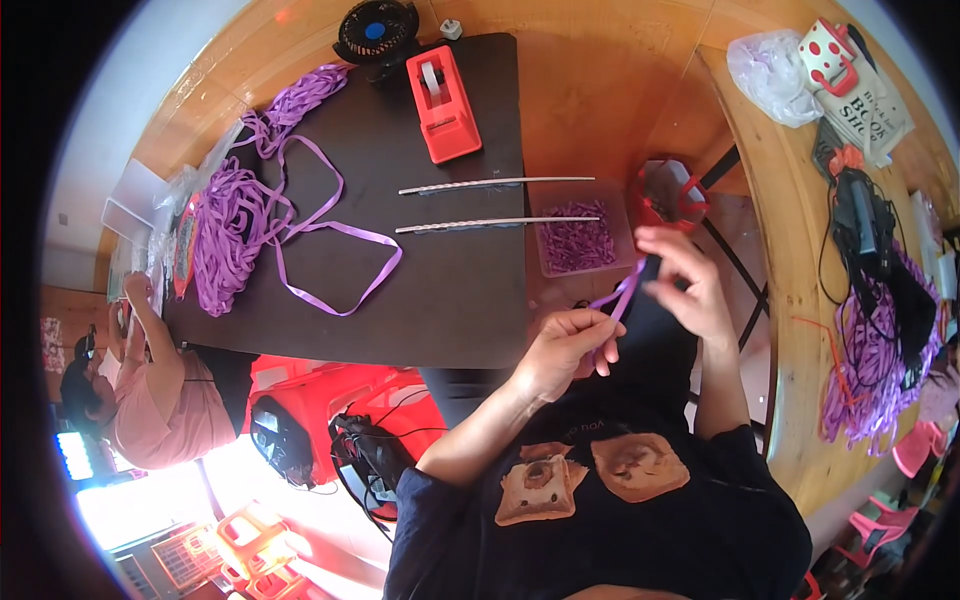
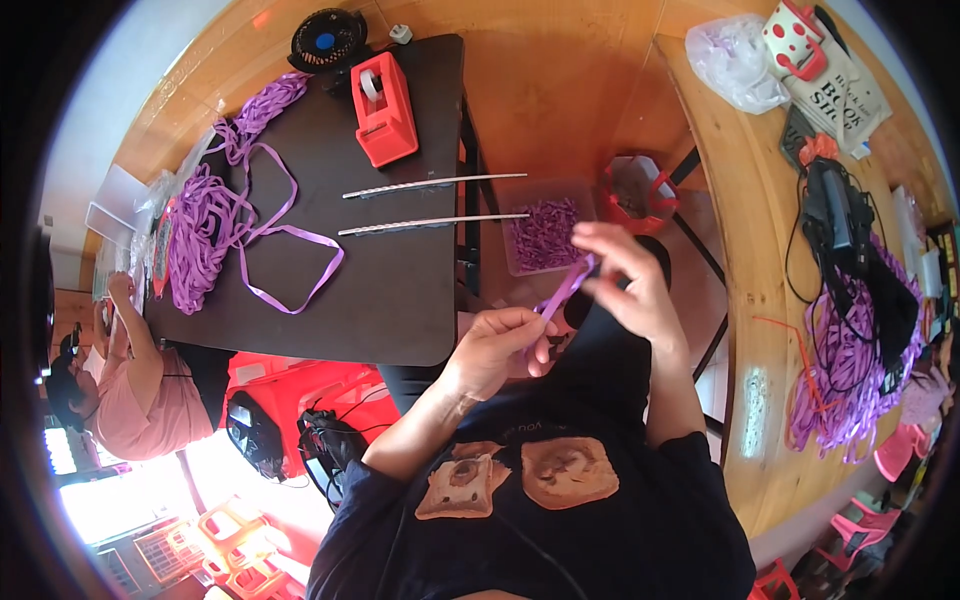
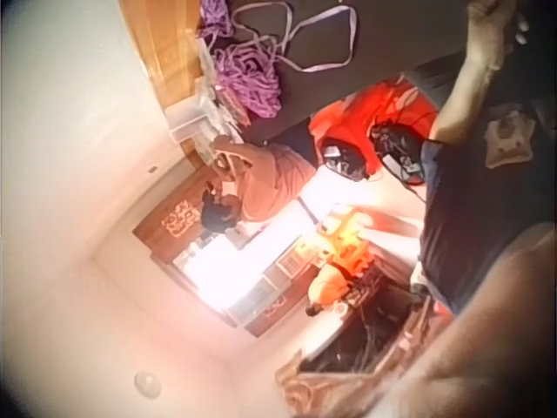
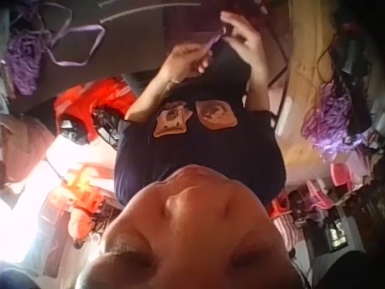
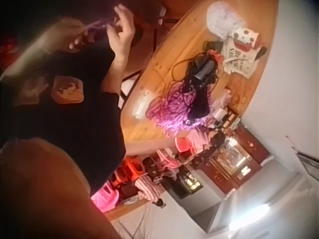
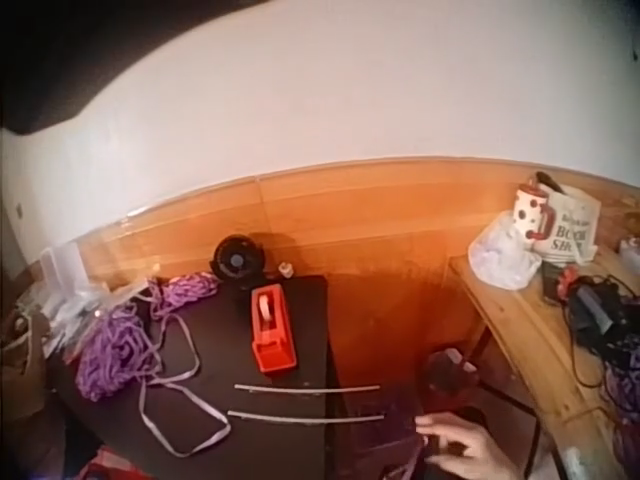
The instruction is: Wrapping and securing purple ribbons around wire frames to create decorative items.
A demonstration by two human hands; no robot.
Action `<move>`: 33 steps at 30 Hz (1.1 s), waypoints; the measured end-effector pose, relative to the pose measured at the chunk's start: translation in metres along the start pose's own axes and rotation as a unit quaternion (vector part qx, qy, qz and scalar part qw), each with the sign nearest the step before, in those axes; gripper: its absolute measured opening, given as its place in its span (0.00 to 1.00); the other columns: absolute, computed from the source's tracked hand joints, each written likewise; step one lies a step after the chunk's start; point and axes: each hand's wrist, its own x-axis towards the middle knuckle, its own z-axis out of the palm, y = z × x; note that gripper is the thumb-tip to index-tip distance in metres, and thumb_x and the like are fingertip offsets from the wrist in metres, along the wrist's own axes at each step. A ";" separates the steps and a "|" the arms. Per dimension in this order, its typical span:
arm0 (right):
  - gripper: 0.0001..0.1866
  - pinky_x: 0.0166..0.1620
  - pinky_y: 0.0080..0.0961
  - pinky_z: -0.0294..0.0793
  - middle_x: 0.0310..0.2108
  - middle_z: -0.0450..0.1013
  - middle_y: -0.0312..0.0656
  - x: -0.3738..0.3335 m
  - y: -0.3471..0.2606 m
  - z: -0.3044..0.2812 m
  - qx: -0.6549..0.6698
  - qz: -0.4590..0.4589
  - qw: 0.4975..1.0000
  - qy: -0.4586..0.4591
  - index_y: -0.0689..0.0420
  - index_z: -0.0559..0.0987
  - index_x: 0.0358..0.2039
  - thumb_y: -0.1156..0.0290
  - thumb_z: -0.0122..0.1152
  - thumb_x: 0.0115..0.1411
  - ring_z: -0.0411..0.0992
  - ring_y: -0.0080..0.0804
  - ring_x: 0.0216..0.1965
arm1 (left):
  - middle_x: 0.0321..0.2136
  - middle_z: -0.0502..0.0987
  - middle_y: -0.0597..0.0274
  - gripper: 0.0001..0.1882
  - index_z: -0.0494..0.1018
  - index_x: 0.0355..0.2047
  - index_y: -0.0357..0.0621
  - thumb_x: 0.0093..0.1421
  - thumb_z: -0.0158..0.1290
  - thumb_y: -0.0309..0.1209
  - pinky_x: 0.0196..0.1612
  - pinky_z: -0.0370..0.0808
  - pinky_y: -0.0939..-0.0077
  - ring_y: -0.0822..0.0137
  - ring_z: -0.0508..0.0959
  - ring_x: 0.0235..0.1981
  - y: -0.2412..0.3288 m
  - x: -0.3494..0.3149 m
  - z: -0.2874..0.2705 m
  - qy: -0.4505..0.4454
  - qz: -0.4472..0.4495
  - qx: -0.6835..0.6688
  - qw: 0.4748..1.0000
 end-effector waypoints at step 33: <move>0.15 0.39 0.26 0.74 0.39 0.71 0.47 0.087 0.025 0.028 -0.143 -0.202 0.963 0.106 0.63 0.77 0.39 0.89 0.50 0.53 0.74 0.37 0.36 | 0.25 0.78 0.58 0.10 0.75 0.36 0.34 0.64 0.50 0.30 0.23 0.70 0.84 0.73 0.73 0.17 0.017 0.067 -0.014 0.053 0.172 0.049 0.982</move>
